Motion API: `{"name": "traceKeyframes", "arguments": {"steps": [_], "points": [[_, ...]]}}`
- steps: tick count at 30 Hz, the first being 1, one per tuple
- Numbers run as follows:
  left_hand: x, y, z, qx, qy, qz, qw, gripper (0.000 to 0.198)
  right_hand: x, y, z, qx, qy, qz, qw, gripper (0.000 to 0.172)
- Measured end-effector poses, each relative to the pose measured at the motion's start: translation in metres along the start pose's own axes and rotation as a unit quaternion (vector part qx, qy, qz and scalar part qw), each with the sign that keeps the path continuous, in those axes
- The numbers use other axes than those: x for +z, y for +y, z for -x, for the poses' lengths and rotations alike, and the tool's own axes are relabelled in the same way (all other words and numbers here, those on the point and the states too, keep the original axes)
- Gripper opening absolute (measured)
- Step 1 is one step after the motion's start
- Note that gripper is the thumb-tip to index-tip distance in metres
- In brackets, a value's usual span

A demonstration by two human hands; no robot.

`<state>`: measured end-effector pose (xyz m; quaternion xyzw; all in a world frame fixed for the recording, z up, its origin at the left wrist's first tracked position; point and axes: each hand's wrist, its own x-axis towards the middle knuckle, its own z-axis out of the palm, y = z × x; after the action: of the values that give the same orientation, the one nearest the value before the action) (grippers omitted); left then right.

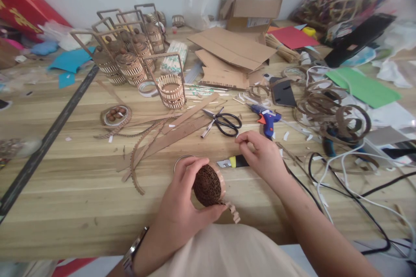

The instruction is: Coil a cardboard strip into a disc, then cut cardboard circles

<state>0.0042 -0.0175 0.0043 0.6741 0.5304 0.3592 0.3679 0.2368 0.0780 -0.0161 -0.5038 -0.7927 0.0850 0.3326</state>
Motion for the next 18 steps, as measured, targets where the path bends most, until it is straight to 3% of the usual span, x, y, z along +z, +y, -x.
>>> {"name": "traceKeyframes", "arguments": {"steps": [5, 12, 18], "points": [[-0.001, 0.002, -0.001, -0.031, -0.008, 0.036, 0.999, 0.071, -0.005, -0.015, 0.004, -0.028, -0.013, -0.027, 0.999, 0.025], [-0.005, 0.008, -0.005, -0.051, -0.027, 0.046, 0.997, 0.069, -0.025, -0.063, 0.015, -0.064, -0.055, -0.221, 0.972, 0.038], [-0.004, 0.008, -0.003, -0.06, -0.016, 0.059, 0.996, 0.071, -0.024, -0.062, 0.017, 0.043, -0.057, -0.331, 0.941, 0.028]]}}
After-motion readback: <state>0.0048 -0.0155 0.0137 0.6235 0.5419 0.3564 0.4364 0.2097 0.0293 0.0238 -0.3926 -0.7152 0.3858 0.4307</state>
